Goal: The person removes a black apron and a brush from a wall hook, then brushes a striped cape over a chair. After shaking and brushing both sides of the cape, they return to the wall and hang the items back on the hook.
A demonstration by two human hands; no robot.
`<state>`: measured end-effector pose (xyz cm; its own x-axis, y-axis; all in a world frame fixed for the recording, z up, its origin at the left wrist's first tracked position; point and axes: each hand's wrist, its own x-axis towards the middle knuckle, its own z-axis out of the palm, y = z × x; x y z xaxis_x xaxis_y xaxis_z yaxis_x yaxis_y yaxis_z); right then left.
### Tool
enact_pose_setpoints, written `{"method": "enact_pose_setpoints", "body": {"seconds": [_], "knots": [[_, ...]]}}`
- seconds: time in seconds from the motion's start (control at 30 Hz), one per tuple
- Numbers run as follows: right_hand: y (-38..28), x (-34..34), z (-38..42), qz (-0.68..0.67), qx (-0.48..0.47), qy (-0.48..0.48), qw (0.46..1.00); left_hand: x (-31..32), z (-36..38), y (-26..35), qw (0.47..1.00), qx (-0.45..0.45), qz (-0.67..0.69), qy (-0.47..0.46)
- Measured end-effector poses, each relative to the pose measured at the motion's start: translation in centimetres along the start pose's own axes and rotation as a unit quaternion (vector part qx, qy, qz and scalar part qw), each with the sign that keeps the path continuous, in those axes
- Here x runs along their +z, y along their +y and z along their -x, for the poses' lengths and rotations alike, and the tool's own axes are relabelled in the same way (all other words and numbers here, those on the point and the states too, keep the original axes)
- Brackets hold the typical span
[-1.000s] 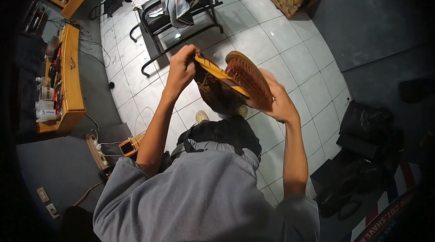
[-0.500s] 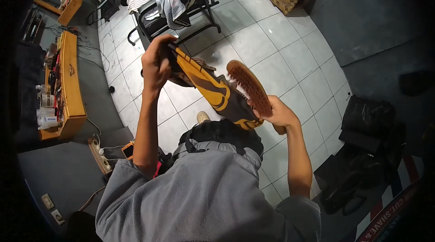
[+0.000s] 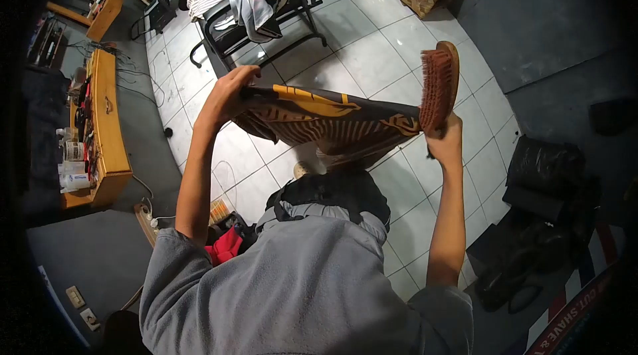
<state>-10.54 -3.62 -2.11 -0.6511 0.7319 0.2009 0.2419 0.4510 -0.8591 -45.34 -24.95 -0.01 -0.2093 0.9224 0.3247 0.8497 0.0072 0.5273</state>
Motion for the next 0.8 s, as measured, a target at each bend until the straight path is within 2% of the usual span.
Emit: {"method": "enact_pose_setpoints", "body": {"seconds": [0.07,0.13,0.17,0.23,0.3,0.37,0.4,0.43,0.47,0.5,0.57,0.6,0.63,0.7,0.73,0.77,0.8], "knots": [[0.1,-0.3,-0.2,0.012,-0.015,0.024,1.000,0.0,0.1,0.1,0.997,-0.079,0.021,0.010],[-2.1,0.1,-1.2,0.095,-0.112,0.097,0.984,0.0,0.5,-0.6,0.998,-0.061,0.007,0.004],[-2.2,-0.2,-1.1,0.095,-0.112,0.097,0.984,-0.1,0.9,-1.0,0.999,-0.047,-0.007,-0.002],[-2.0,-1.5,-0.8,0.135,-0.022,0.040,0.990,-0.2,1.2,-2.0,1.000,-0.019,0.009,-0.009],[-2.2,-2.1,-0.8,0.126,-0.020,0.028,0.991,-0.3,1.4,-2.3,1.000,0.008,0.023,-0.015],[-2.6,-2.4,-0.9,0.109,-0.005,0.014,0.994,-0.1,1.5,-2.1,0.990,-0.065,0.123,-0.013],[-2.4,-2.6,-0.9,0.106,-0.009,0.012,0.994,0.0,1.3,-1.7,0.990,-0.065,0.123,-0.011],[-2.0,-2.7,-0.8,0.106,-0.009,0.011,0.994,0.1,1.0,-1.0,0.981,-0.120,0.152,0.018],[-1.3,-2.9,-0.6,0.089,0.018,0.003,0.996,0.3,0.7,-0.4,0.967,-0.173,0.180,0.047],[-0.7,-3.0,-0.4,0.071,0.045,-0.005,0.996,0.8,0.3,0.0,0.967,-0.173,0.180,0.048],[1.0,-2.4,-0.2,0.042,0.028,0.013,0.999,1.9,-0.3,0.1,0.978,-0.023,0.132,0.162],[1.2,-2.3,-0.2,0.013,0.010,0.031,0.999,2.5,-0.1,-0.1,0.979,0.009,0.056,0.198],[1.2,-2.1,-0.3,0.014,0.010,0.033,0.999,3.1,0.3,-0.2,0.978,0.010,0.057,0.198],[0.8,-1.2,-0.6,0.056,0.040,0.033,0.997,4.0,1.5,-0.1,0.977,-0.131,0.117,0.116],[1.2,-1.2,-1.1,0.151,-0.076,0.042,0.985,4.8,1.7,0.5,0.972,-0.157,0.122,0.124],[1.5,-1.0,-1.3,0.151,-0.076,0.044,0.985,5.8,2.1,0.4,0.966,-0.181,0.146,0.116],[1.7,-0.8,-1.4,0.139,0.005,0.050,0.989,5.8,2.3,0.6,0.968,-0.177,0.165,0.064]]}}
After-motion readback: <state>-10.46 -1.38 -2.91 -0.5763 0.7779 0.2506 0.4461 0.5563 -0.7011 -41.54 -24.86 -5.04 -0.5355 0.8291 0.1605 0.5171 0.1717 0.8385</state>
